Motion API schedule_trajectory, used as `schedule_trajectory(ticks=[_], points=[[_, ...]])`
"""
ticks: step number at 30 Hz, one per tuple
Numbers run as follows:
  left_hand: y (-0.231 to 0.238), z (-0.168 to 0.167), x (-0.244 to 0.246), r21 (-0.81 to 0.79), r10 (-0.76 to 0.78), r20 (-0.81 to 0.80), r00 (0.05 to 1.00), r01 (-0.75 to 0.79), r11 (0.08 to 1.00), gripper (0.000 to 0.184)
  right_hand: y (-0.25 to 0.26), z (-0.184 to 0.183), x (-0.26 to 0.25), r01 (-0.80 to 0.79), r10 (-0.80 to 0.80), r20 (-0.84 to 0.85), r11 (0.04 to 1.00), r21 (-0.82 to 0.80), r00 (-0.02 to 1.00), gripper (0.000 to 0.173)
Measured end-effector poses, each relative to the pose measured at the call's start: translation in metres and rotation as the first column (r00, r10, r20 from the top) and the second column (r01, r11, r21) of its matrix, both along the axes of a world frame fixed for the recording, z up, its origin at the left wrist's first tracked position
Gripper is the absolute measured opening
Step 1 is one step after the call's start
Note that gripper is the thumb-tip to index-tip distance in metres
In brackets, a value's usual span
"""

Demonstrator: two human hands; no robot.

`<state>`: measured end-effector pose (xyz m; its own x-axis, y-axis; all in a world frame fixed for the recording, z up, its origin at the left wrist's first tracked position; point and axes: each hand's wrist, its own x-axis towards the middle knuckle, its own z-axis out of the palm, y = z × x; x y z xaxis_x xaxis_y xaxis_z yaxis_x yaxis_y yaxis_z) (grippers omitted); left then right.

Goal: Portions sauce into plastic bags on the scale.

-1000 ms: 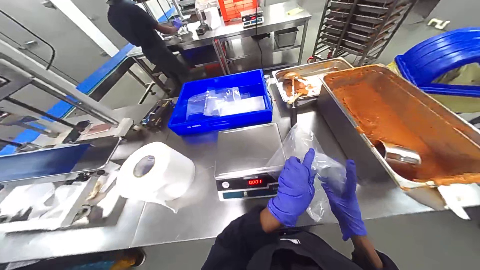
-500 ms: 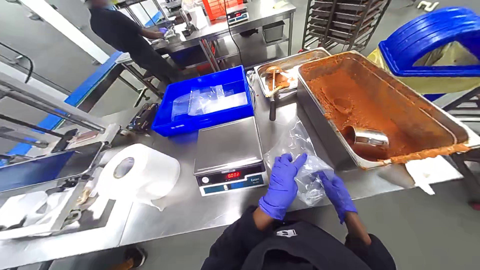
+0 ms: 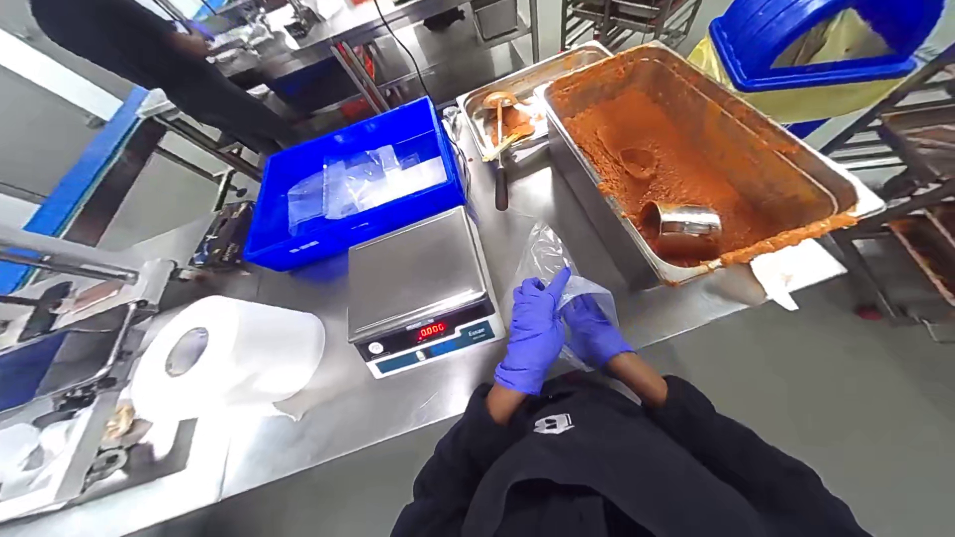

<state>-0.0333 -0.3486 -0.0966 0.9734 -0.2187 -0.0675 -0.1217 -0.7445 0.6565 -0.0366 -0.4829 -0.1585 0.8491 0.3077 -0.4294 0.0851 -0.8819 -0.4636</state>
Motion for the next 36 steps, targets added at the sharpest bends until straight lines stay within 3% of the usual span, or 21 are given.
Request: schedule_trajectory(ticks=[2, 5, 6, 10, 15, 18, 21, 23, 25, 26, 28, 30, 32, 33, 36], points=[[0.001, -0.003, -0.001, 0.005, -0.022, -0.07, 0.997, 0.022, 1.0, 0.052, 0.003, 0.017, 0.005, -0.11, 0.103, -0.111, 0.992, -0.054, 0.988, 0.083], [0.0, -0.002, -0.007, -0.016, -0.079, -0.079, 0.994, 0.078, 0.997, 0.058, 0.009, 0.052, 0.007, -0.101, 0.097, -0.156, 0.995, -0.018, 0.983, 0.044], [-0.002, -0.001, -0.011, -0.029, -0.098, -0.048, 0.994, 0.097, 0.995, 0.056, 0.011, 0.056, 0.008, -0.086, 0.083, -0.188, 0.996, -0.003, 0.979, 0.042], [-0.001, 0.003, -0.014, -0.03, -0.166, -0.038, 0.985, 0.165, 0.986, 0.046, 0.014, 0.047, 0.009, -0.065, 0.057, -0.354, 0.998, -0.012, 0.934, 0.041], [0.003, 0.003, -0.012, -0.078, -0.185, -0.05, 0.982, 0.18, 0.981, 0.047, 0.005, 0.023, -0.003, 0.104, -0.05, -0.26, 0.975, 0.195, 0.964, 0.029], [0.008, 0.004, -0.007, -0.079, -0.173, -0.071, 0.982, 0.167, 0.983, 0.043, 0.015, 0.037, 0.017, -0.015, 0.013, -0.382, 1.0, -0.003, 0.924, 0.032], [0.014, 0.006, -0.002, -0.145, -0.137, -0.089, 0.987, 0.123, 0.982, 0.042, 0.032, 0.059, 0.036, -0.291, 0.179, -0.456, 0.938, -0.187, 0.872, 0.045], [0.024, 0.008, 0.003, -0.197, -0.07, -0.06, 0.996, 0.057, 0.979, 0.043, 0.027, 0.06, 0.034, -0.344, 0.294, -0.342, 0.934, -0.095, 0.892, 0.064], [0.039, 0.01, 0.01, -0.235, -0.006, -0.011, 1.0, 0.003, 0.972, 0.04, -0.002, 0.085, 0.011, -0.352, 0.368, -0.099, 0.924, 0.152, 0.924, 0.071], [0.048, 0.011, 0.014, -0.258, 0.01, 0.0, 1.0, -0.01, 0.966, 0.039, -0.021, 0.099, -0.004, -0.329, 0.319, 0.084, 0.89, 0.315, 0.944, 0.063], [0.062, 0.011, 0.018, -0.311, 0.011, 0.012, 1.0, -0.007, 0.95, 0.039, -0.045, 0.116, -0.025, -0.222, -0.025, 0.372, 0.764, 0.606, 0.928, 0.04], [0.067, 0.01, 0.019, -0.356, -0.013, -0.009, 1.0, 0.009, 0.935, 0.04, -0.047, 0.114, -0.018, -0.124, -0.242, 0.478, 0.78, 0.614, 0.844, 0.051], [0.065, 0.013, 0.018, -0.371, -0.042, -0.052, 0.998, 0.02, 0.928, 0.039, -0.038, 0.099, 0.006, 0.014, -0.201, 0.372, 0.894, 0.448, 0.906, 0.077], [0.064, 0.015, 0.017, -0.36, -0.063, -0.078, 0.995, 0.031, 0.932, 0.04, -0.031, 0.091, 0.018, 0.081, -0.189, 0.265, 0.925, 0.37, 0.946, 0.08], [0.065, 0.024, 0.013, -0.304, -0.124, -0.186, 0.975, 0.063, 0.951, 0.044, -0.019, 0.082, 0.039, 0.215, -0.24, 0.064, 0.939, 0.27, 0.969, 0.047]])
